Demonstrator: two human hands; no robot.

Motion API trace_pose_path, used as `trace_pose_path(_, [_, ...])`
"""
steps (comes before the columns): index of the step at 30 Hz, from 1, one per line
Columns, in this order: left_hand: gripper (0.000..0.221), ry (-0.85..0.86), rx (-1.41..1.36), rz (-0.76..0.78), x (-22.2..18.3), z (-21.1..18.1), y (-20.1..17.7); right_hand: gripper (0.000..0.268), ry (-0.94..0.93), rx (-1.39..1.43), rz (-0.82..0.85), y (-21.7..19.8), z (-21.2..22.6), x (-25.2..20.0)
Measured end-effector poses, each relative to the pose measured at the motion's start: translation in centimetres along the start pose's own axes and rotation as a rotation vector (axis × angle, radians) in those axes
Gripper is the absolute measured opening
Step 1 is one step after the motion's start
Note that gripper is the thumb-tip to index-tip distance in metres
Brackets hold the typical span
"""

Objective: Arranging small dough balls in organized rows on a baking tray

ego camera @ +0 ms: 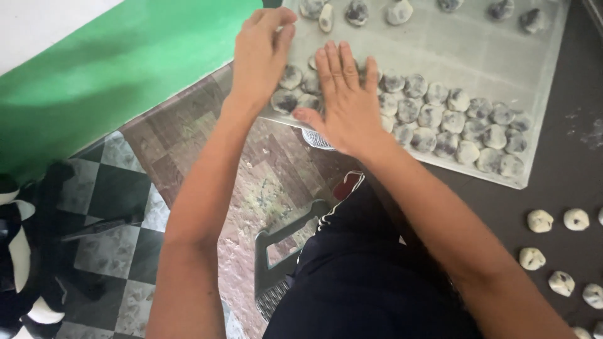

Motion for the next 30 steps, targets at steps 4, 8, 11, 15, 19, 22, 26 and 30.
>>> trace_pose_path(4, [0.015,0.08,0.162,0.024,-0.1,0.7,-0.7,0.099,-0.023,0.093,0.005,-1.2,-0.8,0.7])
trace_pose_path(8, [0.018,0.177,0.35,0.132,0.1,-0.1,0.1,0.089,-0.034,0.189,0.113,-2.9,-1.1,0.4])
trace_pose_path(11, [0.032,0.229,0.423,0.207,1.0,0.1,1.0,0.096,-0.057,0.276,-0.161,-3.4,-2.7,-0.5])
trace_pose_path(15, [0.026,0.227,0.377,0.318,1.5,-0.3,1.2,0.096,0.052,0.083,0.028,-1.2,-1.5,-2.0])
trace_pose_path(19, [0.029,0.201,0.38,0.435,2.2,-0.3,1.1,0.102,0.064,0.039,-0.026,-0.7,-1.1,-1.8])
trace_pose_path(22, [0.029,0.187,0.199,0.438,2.4,-0.4,-0.4,0.115,-0.028,0.107,-0.105,-1.9,0.9,0.2])
trace_pose_path(26, [0.024,0.17,0.114,0.18,2.8,1.7,-1.0,0.075,-0.037,0.07,0.022,-2.4,-1.8,2.6])
trace_pose_path(30, [0.018,0.171,0.025,0.101,2.1,2.6,-1.3,0.025,-0.182,-0.024,-0.454,-2.2,-7.9,6.0])
Point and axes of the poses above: each hand's wrist, its own x-axis towards the middle knuckle, its own y-axis out of the palm, z = x × y, the point moved 1 cm from there along x, towards the middle knuckle, and after that the axes turned 13 degrees about -y, right-handed, at the moved point
